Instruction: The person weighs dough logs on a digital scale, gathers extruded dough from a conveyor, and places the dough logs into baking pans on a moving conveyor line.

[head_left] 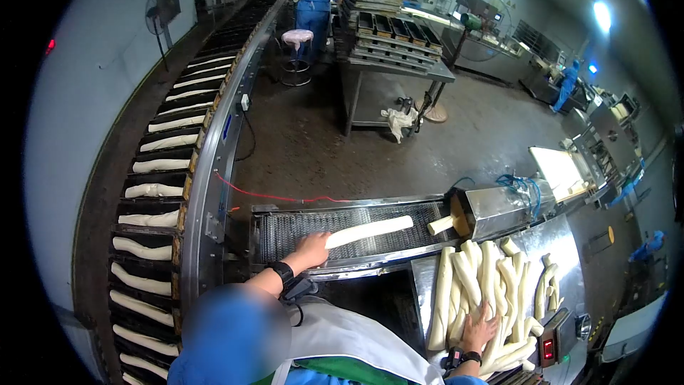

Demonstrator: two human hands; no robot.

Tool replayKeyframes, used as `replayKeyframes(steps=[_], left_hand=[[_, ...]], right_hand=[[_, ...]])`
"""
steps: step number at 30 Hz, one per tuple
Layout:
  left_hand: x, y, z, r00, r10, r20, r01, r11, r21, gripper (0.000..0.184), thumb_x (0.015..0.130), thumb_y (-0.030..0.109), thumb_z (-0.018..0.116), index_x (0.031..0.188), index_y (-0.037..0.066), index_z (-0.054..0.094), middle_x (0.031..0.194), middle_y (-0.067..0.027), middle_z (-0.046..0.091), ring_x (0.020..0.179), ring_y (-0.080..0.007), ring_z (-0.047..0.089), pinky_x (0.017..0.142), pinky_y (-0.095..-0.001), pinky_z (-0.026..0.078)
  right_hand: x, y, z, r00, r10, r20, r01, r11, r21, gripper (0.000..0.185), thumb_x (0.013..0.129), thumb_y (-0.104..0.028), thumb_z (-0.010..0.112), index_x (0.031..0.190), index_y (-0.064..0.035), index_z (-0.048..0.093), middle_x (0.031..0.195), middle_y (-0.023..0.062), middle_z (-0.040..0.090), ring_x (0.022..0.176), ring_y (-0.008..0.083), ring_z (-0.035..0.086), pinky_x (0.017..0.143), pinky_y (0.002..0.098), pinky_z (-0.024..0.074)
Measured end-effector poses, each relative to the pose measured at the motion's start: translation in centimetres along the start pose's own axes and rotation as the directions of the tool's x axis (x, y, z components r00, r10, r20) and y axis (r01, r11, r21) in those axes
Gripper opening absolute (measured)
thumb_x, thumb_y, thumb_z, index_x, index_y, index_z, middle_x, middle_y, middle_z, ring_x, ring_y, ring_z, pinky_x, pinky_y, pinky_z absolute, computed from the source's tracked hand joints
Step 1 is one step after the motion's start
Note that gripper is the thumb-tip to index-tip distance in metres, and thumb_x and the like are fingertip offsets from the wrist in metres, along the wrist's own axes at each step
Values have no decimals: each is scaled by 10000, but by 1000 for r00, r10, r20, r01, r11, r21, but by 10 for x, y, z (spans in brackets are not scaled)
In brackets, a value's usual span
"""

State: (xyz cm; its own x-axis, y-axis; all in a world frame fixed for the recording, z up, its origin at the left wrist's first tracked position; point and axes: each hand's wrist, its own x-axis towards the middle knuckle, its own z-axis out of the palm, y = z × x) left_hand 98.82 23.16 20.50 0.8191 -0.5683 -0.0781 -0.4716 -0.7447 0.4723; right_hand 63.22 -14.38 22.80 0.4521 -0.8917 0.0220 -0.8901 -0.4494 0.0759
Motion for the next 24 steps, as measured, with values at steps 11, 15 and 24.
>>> replayKeyframes(steps=[11,15,24], left_hand=[[-12,-14,4,985,-86,149,82,996,33,517,755,140,562,1264,75,489,1183,-138,578,1102,-298,549,1002,-506,333],[-28,-27,3,998,0,56,8,990,-139,569,725,111,582,1284,69,489,1253,-150,539,1121,-304,538,968,-405,410],[-62,-42,-34,987,-159,-1,159,987,-15,513,667,192,744,1154,149,590,1075,-115,573,1008,-311,563,869,-419,456]], right_hand=[[-2,-3,-10,1000,4,13,-5,1000,29,711,786,-384,669,1395,-395,303,1409,240,247,1278,444,292,1014,532,312],[0,21,5,992,-123,-36,128,972,197,662,746,-327,686,1350,-321,417,1419,270,243,1278,453,296,1029,535,286],[-6,37,-9,980,-160,122,112,938,328,917,460,-227,811,1296,-229,433,1408,275,232,1315,437,249,1076,457,279]])
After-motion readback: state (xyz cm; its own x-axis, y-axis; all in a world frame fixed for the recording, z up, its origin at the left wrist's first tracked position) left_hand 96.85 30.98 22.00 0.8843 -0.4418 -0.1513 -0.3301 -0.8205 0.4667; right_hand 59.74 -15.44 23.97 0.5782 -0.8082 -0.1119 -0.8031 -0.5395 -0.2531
